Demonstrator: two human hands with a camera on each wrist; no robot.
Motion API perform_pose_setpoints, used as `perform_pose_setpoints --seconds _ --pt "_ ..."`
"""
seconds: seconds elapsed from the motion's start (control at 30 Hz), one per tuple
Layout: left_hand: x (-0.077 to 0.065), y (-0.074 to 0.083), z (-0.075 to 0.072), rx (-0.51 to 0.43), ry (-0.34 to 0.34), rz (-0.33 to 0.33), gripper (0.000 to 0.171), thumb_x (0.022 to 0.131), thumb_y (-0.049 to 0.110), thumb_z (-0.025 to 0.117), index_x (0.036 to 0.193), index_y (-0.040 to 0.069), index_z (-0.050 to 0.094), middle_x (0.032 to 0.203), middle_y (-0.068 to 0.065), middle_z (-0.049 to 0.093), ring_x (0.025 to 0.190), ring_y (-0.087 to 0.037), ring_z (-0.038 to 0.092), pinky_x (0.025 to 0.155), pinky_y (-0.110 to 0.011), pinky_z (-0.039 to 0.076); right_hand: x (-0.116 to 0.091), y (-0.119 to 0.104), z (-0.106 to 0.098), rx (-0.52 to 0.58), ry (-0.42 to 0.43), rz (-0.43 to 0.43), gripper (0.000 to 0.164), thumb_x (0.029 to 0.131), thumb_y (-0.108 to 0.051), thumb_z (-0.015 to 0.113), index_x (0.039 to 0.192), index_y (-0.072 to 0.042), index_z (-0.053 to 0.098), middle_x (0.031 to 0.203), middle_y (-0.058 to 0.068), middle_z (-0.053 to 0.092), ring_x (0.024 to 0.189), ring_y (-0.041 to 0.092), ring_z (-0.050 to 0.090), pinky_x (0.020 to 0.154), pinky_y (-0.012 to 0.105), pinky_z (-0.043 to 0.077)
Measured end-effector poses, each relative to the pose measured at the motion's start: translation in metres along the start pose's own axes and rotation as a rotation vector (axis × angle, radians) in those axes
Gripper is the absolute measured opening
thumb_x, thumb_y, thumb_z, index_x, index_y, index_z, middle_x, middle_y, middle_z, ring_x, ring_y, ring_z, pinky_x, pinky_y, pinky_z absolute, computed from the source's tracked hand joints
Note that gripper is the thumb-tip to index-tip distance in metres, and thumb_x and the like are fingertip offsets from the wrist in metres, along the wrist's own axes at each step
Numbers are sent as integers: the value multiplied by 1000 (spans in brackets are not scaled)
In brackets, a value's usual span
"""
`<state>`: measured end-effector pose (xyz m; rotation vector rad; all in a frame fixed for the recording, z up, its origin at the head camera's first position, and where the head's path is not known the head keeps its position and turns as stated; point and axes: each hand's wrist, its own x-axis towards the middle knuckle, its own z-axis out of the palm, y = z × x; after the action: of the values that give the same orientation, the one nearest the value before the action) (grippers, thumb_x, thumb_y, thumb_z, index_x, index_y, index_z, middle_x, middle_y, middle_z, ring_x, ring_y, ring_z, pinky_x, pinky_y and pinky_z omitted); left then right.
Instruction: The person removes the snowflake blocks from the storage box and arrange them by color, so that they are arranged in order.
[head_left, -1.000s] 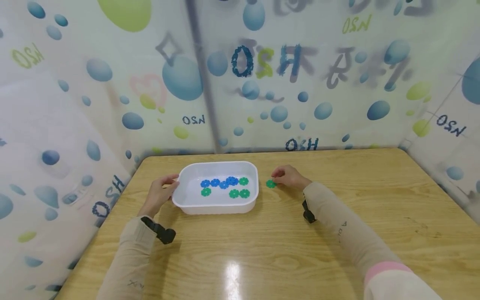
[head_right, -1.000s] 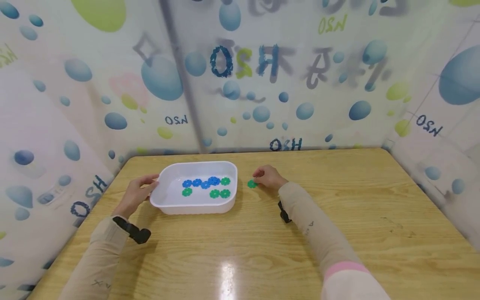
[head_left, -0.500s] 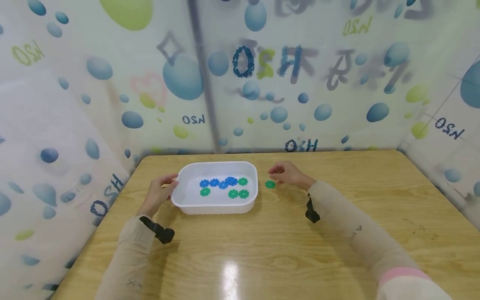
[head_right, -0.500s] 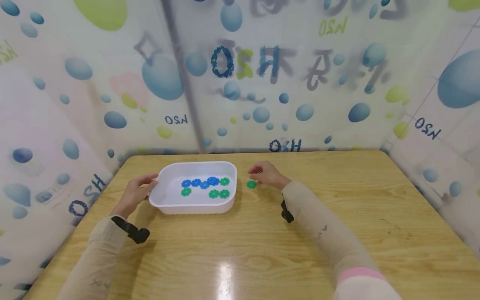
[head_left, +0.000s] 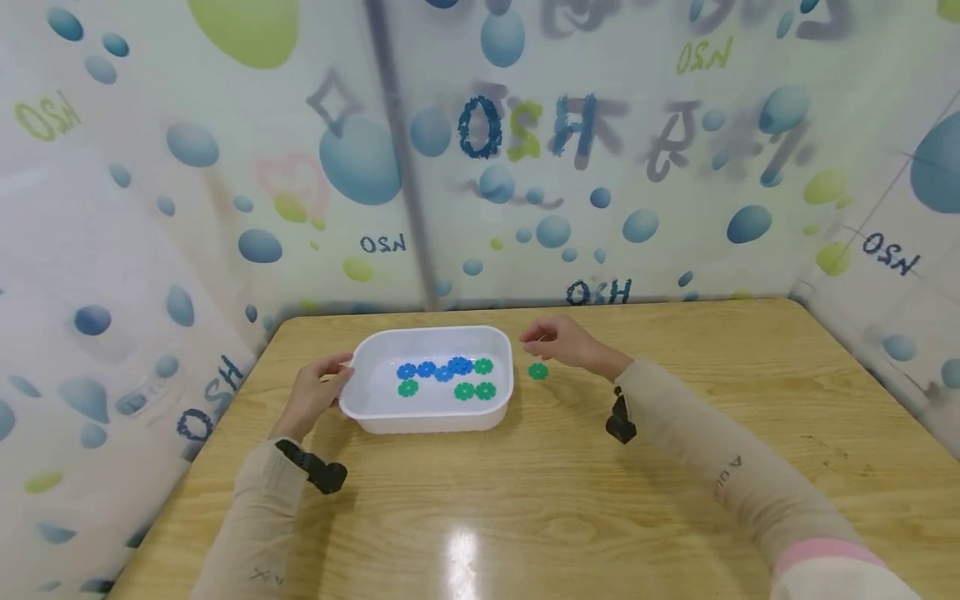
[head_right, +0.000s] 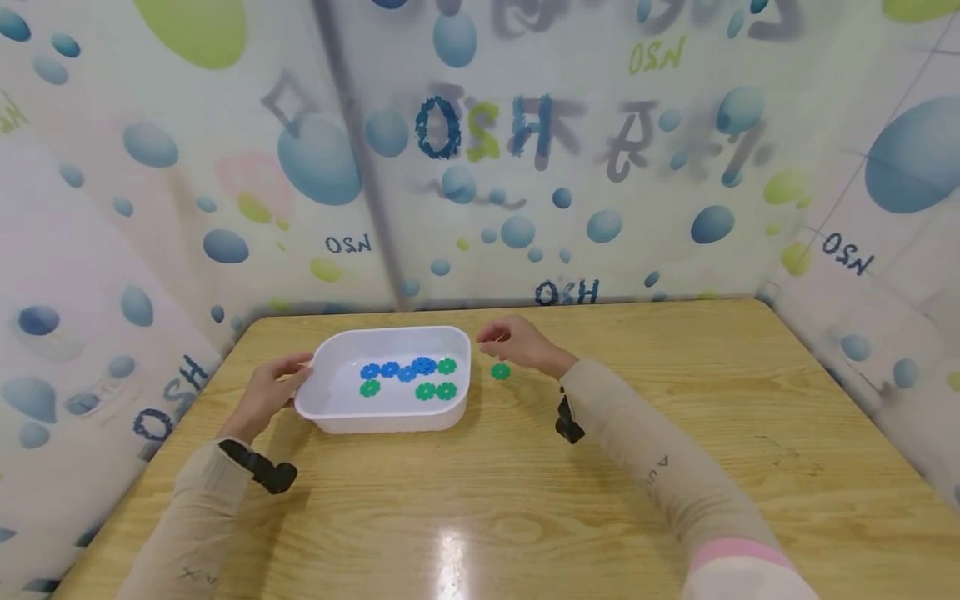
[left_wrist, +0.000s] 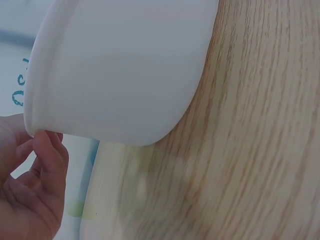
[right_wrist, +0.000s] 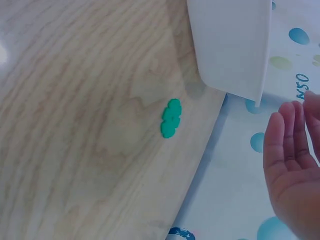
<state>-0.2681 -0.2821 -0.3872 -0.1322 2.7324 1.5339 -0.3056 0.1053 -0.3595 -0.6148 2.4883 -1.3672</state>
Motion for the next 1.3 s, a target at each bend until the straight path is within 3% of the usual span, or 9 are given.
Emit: perform_pose_setpoints --seconds 0.13,0.27,0.43,0.57,0.7,0.87,1.07,1.3 --pt "0 1 0 3 0 -13 42 92 19 48 130 3 42 113 -18 44 77 -16 51 59 -22 48 5 -6 0 23 4 15 27 88 -15 55 107 4 55 98 13 57 92 30 54 80 43 46" --pt "0 2 0 2 -7 -16 42 92 19 49 130 3 42 113 -17 43 76 -15 51 59 -22 48 12 -12 1 33 1 1 25 88 -13 56 106 4 56 97 14 58 93 34 54 78 40 47" --pt "0 2 -1 2 -8 -2 43 92 20 49 130 2 42 112 -17 43 75 -13 52 58 -22 48 21 -24 8 52 -6 -43 19 87 -11 57 102 1 59 96 12 59 92 33 55 73 32 50" --pt "0 2 -1 -5 -9 1 43 91 20 49 130 2 42 112 -17 43 74 -12 52 58 -22 49 26 -33 17 83 -8 -51 17 86 -9 57 100 0 59 95 11 59 90 29 56 76 36 49" --pt "0 1 -1 -10 -8 -4 42 91 18 49 129 2 42 112 -18 43 74 -13 51 58 -22 49 30 -39 29 70 -11 -43 19 86 -8 57 102 1 59 94 11 60 83 21 58 80 39 47" --pt "0 3 1 -15 -12 -12 42 91 19 49 130 2 42 113 -18 43 75 -14 52 58 -22 49 34 -44 43 51 -25 -8 18 86 -10 58 101 -2 60 93 8 60 80 16 58 77 32 49" --pt "1 2 1 -7 -11 -11 42 92 18 48 130 3 41 113 -17 43 75 -15 51 59 -22 49 41 -42 56 -14 -29 -1 17 84 -12 60 99 -5 62 94 5 60 82 17 55 71 23 49" --pt "0 2 0 -17 -14 -7 42 91 17 49 130 2 42 111 -18 44 73 -13 51 58 -22 49 52 -35 67 -32 -31 -18 19 83 -10 61 101 -2 62 94 5 60 85 18 54 75 23 47"
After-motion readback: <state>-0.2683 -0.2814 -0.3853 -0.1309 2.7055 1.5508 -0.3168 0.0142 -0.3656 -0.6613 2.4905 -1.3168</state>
